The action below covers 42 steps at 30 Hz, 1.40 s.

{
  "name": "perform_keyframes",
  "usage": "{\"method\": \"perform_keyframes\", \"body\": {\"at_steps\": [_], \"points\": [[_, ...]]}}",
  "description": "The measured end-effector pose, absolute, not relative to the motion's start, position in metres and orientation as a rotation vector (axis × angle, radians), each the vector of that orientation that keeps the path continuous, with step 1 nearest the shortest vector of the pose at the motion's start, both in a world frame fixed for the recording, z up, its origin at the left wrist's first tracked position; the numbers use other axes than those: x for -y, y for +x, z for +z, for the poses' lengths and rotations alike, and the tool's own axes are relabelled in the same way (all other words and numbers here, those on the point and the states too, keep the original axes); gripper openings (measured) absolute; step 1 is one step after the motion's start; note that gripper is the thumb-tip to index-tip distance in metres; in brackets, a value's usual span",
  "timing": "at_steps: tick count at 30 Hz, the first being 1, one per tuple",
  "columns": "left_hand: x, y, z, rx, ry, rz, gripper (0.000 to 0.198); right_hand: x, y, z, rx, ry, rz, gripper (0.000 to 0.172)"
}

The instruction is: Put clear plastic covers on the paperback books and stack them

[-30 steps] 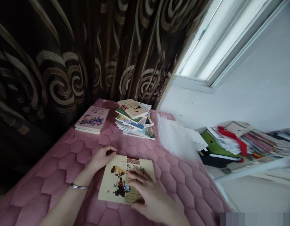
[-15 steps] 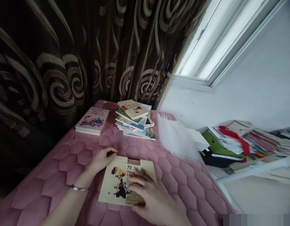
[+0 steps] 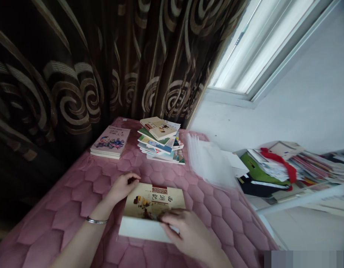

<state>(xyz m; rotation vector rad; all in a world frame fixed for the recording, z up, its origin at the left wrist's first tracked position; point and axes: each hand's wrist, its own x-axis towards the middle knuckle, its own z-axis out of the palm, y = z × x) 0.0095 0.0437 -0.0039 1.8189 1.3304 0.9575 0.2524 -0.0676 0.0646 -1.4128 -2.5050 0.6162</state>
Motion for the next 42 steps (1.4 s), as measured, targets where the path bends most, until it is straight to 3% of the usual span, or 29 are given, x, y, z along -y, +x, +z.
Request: {"method": "perform_keyframes", "body": {"at_steps": [4, 8, 12, 16, 21, 24, 29, 36, 42], "points": [[-0.038, 0.010, 0.002, -1.292, 1.711, 1.132, 0.029, 0.063, 0.264, 0.049, 2.119, -1.794, 0.140, 0.043], [-0.027, 0.010, 0.016, -1.277, 1.506, 1.250, 0.050, 0.052, 0.269, 0.031, 1.912, -1.816, -0.027, 0.042], [-0.018, 0.017, 0.022, -1.221, 1.533, 1.191, 0.036, 0.041, 0.267, 0.024, 1.898, -1.688, -0.246, 0.034], [-0.019, 0.024, 0.018, -1.226, 1.470, 1.221, 0.037, 0.038, 0.258, 0.031, 1.844, -1.437, -0.512, 0.024], [-0.028, 0.023, 0.008, -1.258, 1.401, 1.270, 0.037, 0.039, 0.231, 0.051, 2.036, -1.397, -0.478, 0.023], [-0.029, 0.023, 0.004, -1.252, 1.400, 1.248, 0.036, 0.035, 0.213, 0.053, 2.249, -1.349, -0.457, 0.032], [-0.027, 0.023, 0.002, -1.284, 1.498, 1.198, 0.032, 0.027, 0.194, 0.025, 2.257, -1.421, -0.418, 0.044], [-0.043, 0.011, -0.002, -1.739, 1.475, 1.376, 0.026, 0.032, 0.190, -0.003, 2.208, -1.430, -0.357, 0.045], [-0.050, 0.012, -0.004, -1.441, 1.068, 1.397, 0.040, 0.033, 0.190, -0.005, 2.150, -1.411, -0.345, 0.045]]}}
